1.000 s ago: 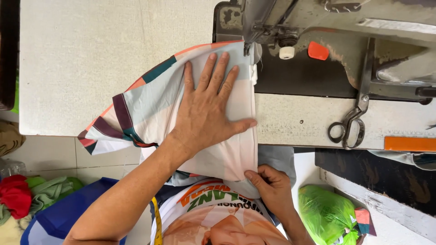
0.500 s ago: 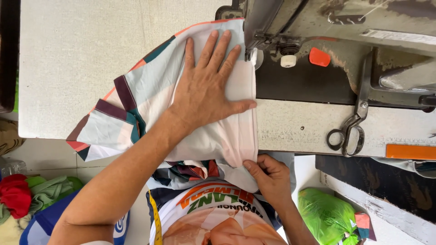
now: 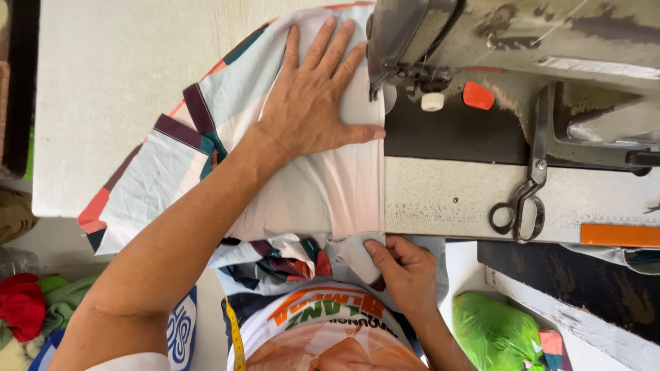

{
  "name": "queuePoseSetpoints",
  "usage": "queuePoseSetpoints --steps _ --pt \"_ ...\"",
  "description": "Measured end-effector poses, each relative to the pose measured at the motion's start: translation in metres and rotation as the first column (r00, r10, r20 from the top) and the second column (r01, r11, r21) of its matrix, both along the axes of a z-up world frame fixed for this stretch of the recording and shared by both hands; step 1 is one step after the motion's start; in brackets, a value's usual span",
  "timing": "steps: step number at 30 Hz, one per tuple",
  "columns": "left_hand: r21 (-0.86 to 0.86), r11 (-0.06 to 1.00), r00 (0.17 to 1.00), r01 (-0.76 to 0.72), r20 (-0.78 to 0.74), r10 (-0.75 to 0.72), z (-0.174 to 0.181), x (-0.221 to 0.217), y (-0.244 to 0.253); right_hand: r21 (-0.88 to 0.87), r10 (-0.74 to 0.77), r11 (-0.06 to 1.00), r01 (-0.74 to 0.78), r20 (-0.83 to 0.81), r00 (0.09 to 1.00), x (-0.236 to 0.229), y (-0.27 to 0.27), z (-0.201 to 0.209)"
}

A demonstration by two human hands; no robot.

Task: The person is measuring and cutting pieces of patterned fabric on a sewing table next to an industrial sewing machine.

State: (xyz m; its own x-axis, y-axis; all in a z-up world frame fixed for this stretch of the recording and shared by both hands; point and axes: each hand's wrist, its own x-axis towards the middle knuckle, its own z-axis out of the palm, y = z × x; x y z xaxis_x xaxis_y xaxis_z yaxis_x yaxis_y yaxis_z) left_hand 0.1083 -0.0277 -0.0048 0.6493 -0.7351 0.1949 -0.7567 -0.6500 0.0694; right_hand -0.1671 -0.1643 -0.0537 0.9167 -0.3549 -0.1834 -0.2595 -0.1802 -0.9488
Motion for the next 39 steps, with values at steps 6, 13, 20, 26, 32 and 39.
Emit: queuePoseSetpoints --steps 6,13,20,26,32,39 --pt "-0.021 0.998 0.998 0.06 0.023 -0.06 -0.001 0.024 -0.007 0.006 -0.084 0.996 0.085 -0.082 0.993 0.014 0.011 0.036" --pt "-0.142 0.989 0.998 -0.036 0.052 0.044 0.024 -0.025 0.016 -0.038 -0.132 0.991 0.126 -0.235 0.963 0.016 0.018 0.054" --pt "-0.263 0.717 0.762 -0.646 -0.286 0.581 0.013 -0.162 0.144 0.218 -0.059 0.972 0.092 -0.153 0.986 0.005 0.005 0.035" --pt "-0.127 0.839 0.847 -0.528 -0.017 0.531 0.009 -0.098 0.174 0.503 -0.077 0.846 0.175 -0.21 0.975 -0.006 -0.005 -0.005" --pt "-0.05 0.995 0.993 -0.084 -0.081 0.08 0.019 0.044 0.154 0.562 -0.129 0.793 0.235 -0.221 0.967 -0.002 0.011 0.014" --pt "-0.323 0.942 0.994 0.091 0.093 -0.064 0.069 -0.041 0.068 0.466 -0.037 0.855 0.227 -0.382 0.923 0.015 0.015 0.017"
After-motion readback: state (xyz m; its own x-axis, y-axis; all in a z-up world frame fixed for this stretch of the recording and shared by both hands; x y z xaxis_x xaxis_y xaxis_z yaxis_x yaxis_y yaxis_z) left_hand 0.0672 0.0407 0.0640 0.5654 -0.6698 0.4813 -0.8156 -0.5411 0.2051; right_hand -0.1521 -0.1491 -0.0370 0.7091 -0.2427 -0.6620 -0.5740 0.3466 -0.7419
